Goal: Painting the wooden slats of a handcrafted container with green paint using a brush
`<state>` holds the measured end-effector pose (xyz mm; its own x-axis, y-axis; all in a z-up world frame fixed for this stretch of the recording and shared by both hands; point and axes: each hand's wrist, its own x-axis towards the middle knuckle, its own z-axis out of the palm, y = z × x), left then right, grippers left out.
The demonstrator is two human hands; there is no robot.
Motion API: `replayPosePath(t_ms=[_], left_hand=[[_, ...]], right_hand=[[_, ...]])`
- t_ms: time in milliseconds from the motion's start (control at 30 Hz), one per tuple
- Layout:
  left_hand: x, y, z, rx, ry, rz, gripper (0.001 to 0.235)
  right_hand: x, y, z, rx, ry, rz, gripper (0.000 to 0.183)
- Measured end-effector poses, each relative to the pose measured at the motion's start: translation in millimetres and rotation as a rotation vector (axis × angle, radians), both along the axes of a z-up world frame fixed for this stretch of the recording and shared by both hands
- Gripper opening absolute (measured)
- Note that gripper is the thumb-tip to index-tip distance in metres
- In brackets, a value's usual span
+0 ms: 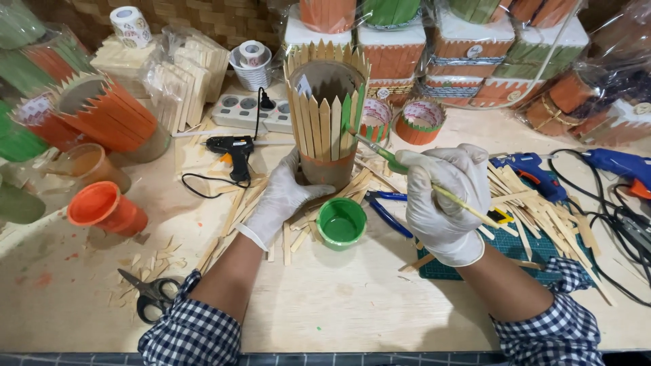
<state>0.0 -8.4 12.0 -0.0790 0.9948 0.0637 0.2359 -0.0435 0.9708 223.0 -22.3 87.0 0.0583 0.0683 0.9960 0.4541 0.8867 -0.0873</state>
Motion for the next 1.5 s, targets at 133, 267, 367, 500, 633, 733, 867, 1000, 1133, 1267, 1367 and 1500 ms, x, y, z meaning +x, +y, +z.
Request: replayPosePath(t_ms=[133, 267, 367, 500, 633, 733, 867, 1000, 1133, 1267, 1367, 1500], left_hand=[[-2.2, 2.6, -4.5, 0.002, -0.011, -0.010, 0.067], [-3.9, 2.8, -5.1, 0.004, -0.029, -0.020, 0.069], [-5.2, 7.6, -19.8, 0.023, -0.141, -0.018, 0.082], [18.1, -31.4, 81.4, -0.361, -0.222, -0.030, 0.075], [-3.6, 5.9, -15.8, -0.035, -0.123, -0.013, 0.079], [-2.2, 7.0, -14.4, -0.044, -0.078, -0.024, 0.089], [1.1, -0.5, -1.6, 0.010, -0.031, 0.007, 0.069], [3.9, -5.0, 10.4, -0.003, 0.050, 0.025, 0.060], [6.3, -3.7, 6.7, -0.006, 0.053, 0.031, 0.058], [6.4, -4.7, 6.9, 0.020, 0.002, 0.005, 0.061], [1.1, -0.8, -4.0, -0.004, -0.026, 0.016, 0.061], [3.0, 1.1, -1.1, -0.021, 0.024, 0.018, 0.062]], right_hand=[[0.1, -4.5, 8.2, -0.010, -0.062, -0.016, 0.004], [-2.7, -20.6, 29.4, -0.049, -0.115, 0.063, 0.013], [9.9, -18.5, 16.8, -0.104, -0.210, -0.003, 0.012], [8.3, -6.2, 6.4, 0.005, -0.071, 0.056, 0.005], [8.0, -3.3, 4.2, 0.023, -0.049, 0.056, 0.004], [12.4, 0.2, 0.1, 0.022, -0.075, 0.043, 0.003], [11.6, 4.2, -6.1, -0.001, -0.111, 0.034, 0.007], [10.1, 10.2, -16.3, 0.003, -0.123, 0.030, 0.002], [5.2, 6.4, -17.6, 0.000, -0.115, 0.038, 0.006], [7.7, -2.3, -7.0, -0.040, -0.106, 0.112, 0.007], [7.5, -7.7, 3.2, -0.032, -0.092, 0.149, 0.007], [6.5, -12.1, 8.8, -0.064, -0.071, 0.139, 0.005]])
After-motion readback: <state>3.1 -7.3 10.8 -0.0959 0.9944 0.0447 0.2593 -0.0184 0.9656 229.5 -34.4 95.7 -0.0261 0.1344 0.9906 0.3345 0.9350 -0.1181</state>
